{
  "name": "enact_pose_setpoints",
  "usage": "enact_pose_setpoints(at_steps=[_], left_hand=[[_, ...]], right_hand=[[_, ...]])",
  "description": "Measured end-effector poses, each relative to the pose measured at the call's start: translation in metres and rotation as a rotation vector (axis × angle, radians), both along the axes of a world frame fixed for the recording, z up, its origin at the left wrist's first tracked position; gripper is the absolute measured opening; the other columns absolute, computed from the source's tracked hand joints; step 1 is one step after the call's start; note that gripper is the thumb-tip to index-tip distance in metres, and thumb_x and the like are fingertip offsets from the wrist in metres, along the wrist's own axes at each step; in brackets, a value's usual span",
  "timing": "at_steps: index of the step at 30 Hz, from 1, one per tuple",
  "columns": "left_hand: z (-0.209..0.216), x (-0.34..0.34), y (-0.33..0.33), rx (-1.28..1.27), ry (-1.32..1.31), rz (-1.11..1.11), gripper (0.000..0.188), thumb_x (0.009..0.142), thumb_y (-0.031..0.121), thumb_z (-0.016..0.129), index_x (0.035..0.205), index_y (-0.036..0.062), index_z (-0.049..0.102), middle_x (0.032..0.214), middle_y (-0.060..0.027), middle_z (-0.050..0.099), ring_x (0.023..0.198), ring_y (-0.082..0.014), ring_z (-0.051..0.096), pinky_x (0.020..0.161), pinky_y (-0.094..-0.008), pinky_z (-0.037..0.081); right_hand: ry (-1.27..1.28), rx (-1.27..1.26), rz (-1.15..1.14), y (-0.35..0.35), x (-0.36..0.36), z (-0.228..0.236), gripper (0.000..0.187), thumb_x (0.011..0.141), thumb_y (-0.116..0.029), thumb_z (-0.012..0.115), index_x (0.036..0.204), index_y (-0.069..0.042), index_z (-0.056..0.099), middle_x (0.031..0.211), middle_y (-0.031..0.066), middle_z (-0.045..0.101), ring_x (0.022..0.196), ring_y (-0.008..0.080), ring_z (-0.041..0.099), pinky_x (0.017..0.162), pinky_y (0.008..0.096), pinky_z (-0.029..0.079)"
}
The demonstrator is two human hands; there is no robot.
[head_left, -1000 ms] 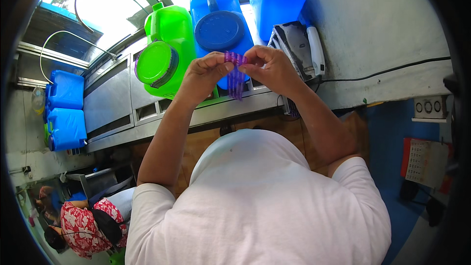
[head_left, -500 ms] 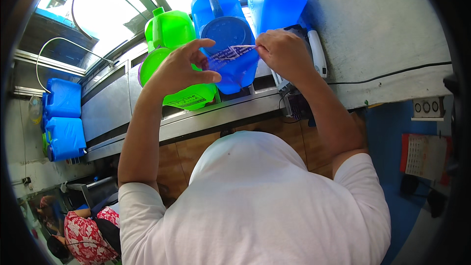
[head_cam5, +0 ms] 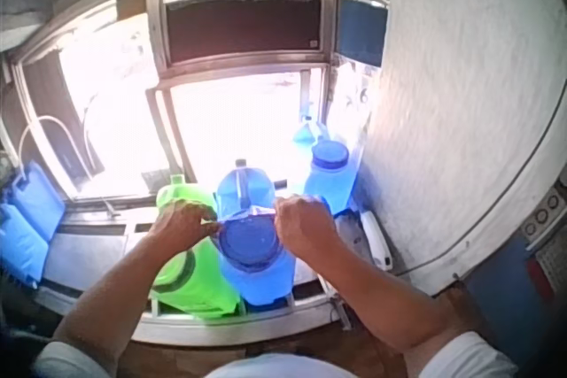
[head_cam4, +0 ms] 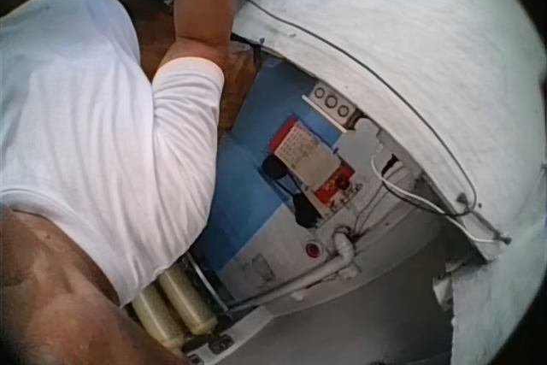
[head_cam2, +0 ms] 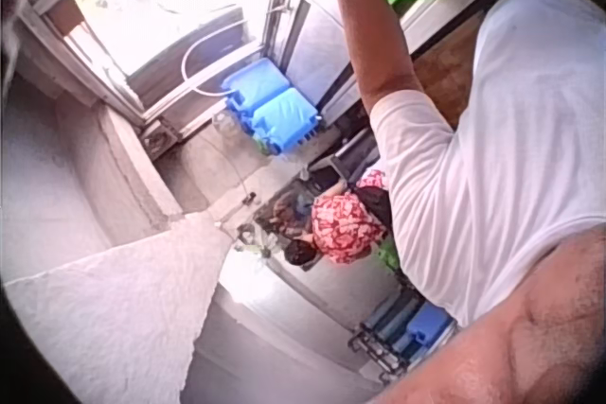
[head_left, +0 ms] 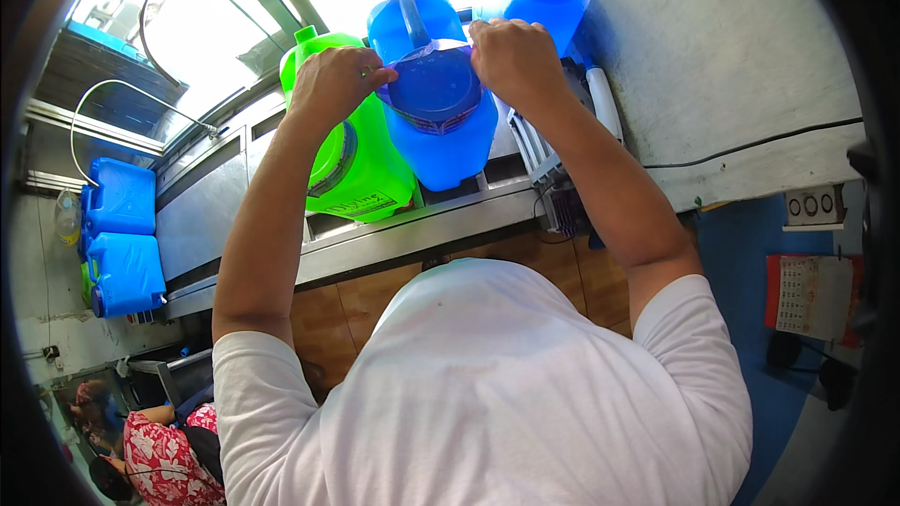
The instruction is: The person places several blue and green jerry cans on a metal counter, secures their lids, and uses a handheld heat-sealing tool to seal the caps. The person then moves the sealed cans to the floor and repeats the process with additional cans.
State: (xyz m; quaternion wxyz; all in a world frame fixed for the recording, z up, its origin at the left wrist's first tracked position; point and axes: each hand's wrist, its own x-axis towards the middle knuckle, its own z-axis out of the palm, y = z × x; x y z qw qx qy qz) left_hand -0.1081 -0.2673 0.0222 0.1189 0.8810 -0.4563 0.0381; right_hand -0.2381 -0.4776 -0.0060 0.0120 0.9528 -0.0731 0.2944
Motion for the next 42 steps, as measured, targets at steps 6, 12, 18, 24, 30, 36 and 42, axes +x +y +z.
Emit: enact_pose_setpoints(at_steps=[6, 12, 18, 24, 30, 36, 42], left_hand=[[-0.002, -0.001, -0.007, 0.071, -0.024, 0.02, 0.042, 0.091, 0.05, 0.062, 0.091, 0.0109, 0.077, 0.08, -0.0094, 0.072, 0.077, -0.0281, 0.069, 0.074, -0.0416, 0.053], [-0.006, 0.007, -0.019, 0.206, 0.122, 0.083, 0.052, 0.09, 0.058, 0.057, 0.11, 0.0131, 0.073, 0.099, -0.0141, 0.072, 0.095, -0.0306, 0.069, 0.086, -0.042, 0.053], [-0.023, -0.024, -0.044, -0.119, -0.163, -0.249, 0.085, 0.08, 0.071, 0.061, 0.146, 0.0215, 0.045, 0.152, -0.02, 0.038, 0.139, -0.0411, 0.036, 0.113, -0.0513, 0.032], [-0.034, -0.038, -0.068, 0.057, -0.154, -0.298, 0.089, 0.074, 0.073, 0.066, 0.145, 0.0218, 0.047, 0.153, -0.0182, 0.036, 0.144, -0.0416, 0.027, 0.118, -0.0537, 0.02], [-0.043, -0.028, -0.066, -0.048, -0.154, -0.413, 0.086, 0.071, 0.064, 0.075, 0.139, 0.0155, 0.053, 0.149, -0.0188, 0.042, 0.143, -0.0405, 0.03, 0.118, -0.0521, 0.02], [-0.048, -0.026, -0.067, -0.024, -0.178, -0.346, 0.088, 0.069, 0.066, 0.076, 0.14, 0.0186, 0.052, 0.145, -0.0153, 0.047, 0.14, -0.0394, 0.035, 0.115, -0.0516, 0.028], [-0.048, -0.032, -0.07, -0.013, -0.164, -0.262, 0.095, 0.066, 0.069, 0.077, 0.143, 0.0213, 0.048, 0.148, -0.0155, 0.044, 0.141, -0.0396, 0.034, 0.116, -0.0513, 0.028]], right_hand=[[0.074, -0.036, -0.021, -0.003, 0.01, 0.0, 0.017, 0.088, -0.021, 0.064, 0.097, -0.008, 0.072, 0.084, 0.0111, 0.072, 0.081, 0.0282, 0.071, 0.071, 0.0433, 0.054], [0.211, 0.4, 0.02, -0.019, 0.018, 0.003, 0.031, 0.095, -0.035, 0.061, 0.113, -0.01, 0.068, 0.1, 0.0144, 0.072, 0.094, 0.03, 0.07, 0.081, 0.041, 0.055], [-0.143, 0.88, 0.183, -0.032, -0.076, -0.039, 0.036, 0.095, -0.037, 0.06, 0.108, -0.005, 0.066, 0.093, 0.0166, 0.071, 0.087, 0.0302, 0.07, 0.077, 0.0379, 0.053], [0.462, 0.942, -0.039, -0.02, -0.209, -0.175, 0.029, 0.086, -0.031, 0.067, 0.101, -0.006, 0.069, 0.09, 0.0137, 0.071, 0.086, 0.0298, 0.068, 0.076, 0.04, 0.053], [0.687, 0.992, -0.217, -0.026, -0.263, -0.23, 0.029, 0.085, -0.03, 0.067, 0.104, -0.007, 0.068, 0.096, 0.0149, 0.071, 0.092, 0.0331, 0.067, 0.081, 0.0416, 0.053], [0.592, 0.954, -0.341, -0.056, -0.261, -0.276, 0.032, 0.087, -0.027, 0.06, 0.111, -0.007, 0.066, 0.108, 0.0197, 0.068, 0.101, 0.0354, 0.065, 0.088, 0.0463, 0.051], [0.482, 0.578, -0.234, -0.074, -0.225, -0.296, 0.037, 0.092, -0.016, 0.049, 0.126, -0.003, 0.055, 0.131, 0.0219, 0.055, 0.108, 0.0388, 0.061, 0.094, 0.046, 0.049]])
